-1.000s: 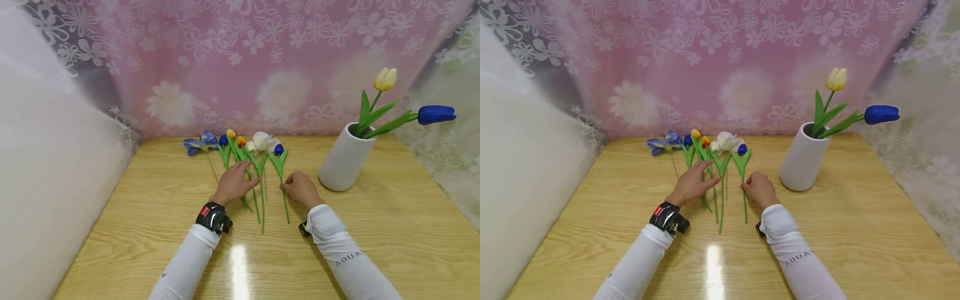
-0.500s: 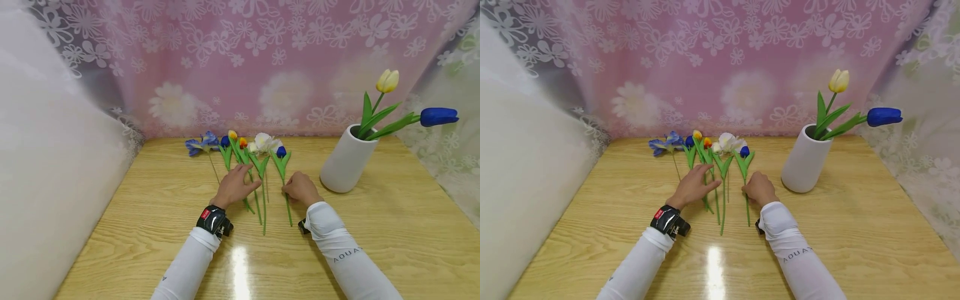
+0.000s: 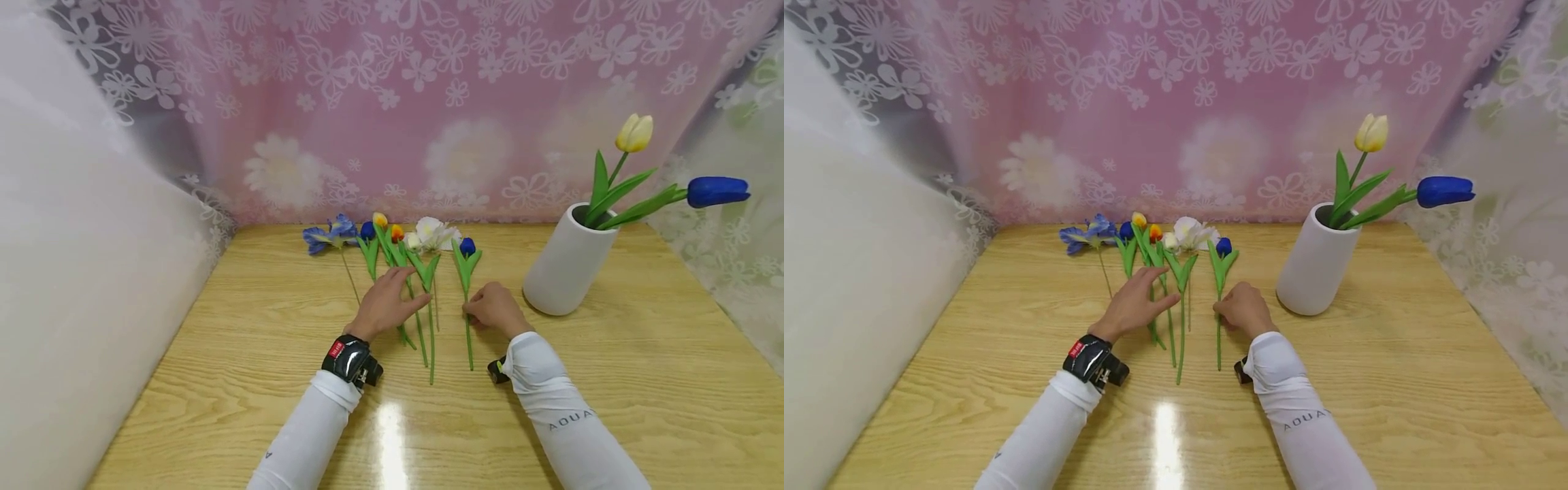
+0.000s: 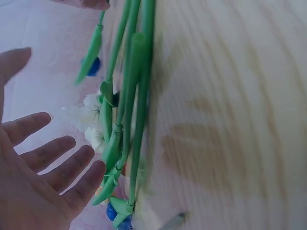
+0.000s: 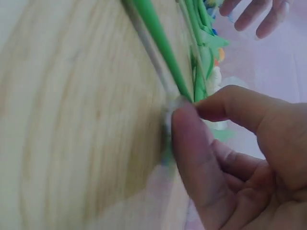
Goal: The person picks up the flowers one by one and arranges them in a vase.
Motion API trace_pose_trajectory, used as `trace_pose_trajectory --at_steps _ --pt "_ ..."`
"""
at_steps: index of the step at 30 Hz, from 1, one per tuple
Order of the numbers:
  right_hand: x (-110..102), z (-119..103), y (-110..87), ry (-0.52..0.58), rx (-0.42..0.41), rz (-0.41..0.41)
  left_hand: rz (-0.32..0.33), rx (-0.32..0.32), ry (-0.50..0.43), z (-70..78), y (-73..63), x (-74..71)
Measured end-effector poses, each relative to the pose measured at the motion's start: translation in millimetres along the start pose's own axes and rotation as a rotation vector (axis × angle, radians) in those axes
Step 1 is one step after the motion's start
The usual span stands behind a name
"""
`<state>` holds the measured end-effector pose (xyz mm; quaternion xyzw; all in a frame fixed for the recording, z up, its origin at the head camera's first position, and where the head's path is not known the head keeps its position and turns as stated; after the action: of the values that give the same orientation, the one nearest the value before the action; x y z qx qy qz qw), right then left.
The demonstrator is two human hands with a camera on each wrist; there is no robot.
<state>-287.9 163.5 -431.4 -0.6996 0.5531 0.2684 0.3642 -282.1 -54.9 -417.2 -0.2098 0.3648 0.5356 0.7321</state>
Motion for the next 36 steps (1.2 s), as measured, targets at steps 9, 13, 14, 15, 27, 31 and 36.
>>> trace_pose_trajectory --at_steps 9,13,14,15,27,31,36 --pt "-24.8 -9.0 -13.7 0.103 -0.061 0.143 0.003 -0.013 -0.214 14.9 4.9 -6.5" --pt "-35.0 -15.7 -19.5 0.087 -0.12 0.217 0.025 0.02 -0.234 24.3 7.4 -10.5" --pt "-36.7 -17.2 -20.9 0.086 -0.132 0.232 0.03 0.029 -0.231 27.1 8.0 -11.7" --pt "-38.1 -18.1 -22.2 0.086 -0.146 0.244 0.034 0.038 -0.227 29.7 8.8 -13.1" --pt "-56.2 -26.7 -36.6 0.077 -0.388 0.475 0.012 0.11 -0.232 54.5 17.0 -16.8" --pt "-65.2 -26.7 -42.0 0.095 -0.441 0.534 0.02 0.127 -0.243 59.2 19.9 -15.6" --pt "-78.4 -25.1 -47.9 0.095 -0.501 0.633 0.017 0.156 -0.234 66.5 25.2 -14.4"
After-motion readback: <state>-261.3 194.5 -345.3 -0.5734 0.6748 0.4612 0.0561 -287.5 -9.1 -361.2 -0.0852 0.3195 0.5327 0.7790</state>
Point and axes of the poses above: each hand's wrist, its own y-axis towards the middle knuckle, its own x-axis out of the palm, z = x × y, the point moved 3 cm from there along y, towards the middle knuckle, and after that the axes turned 5 degrees about -y, right-handed, at the moved point
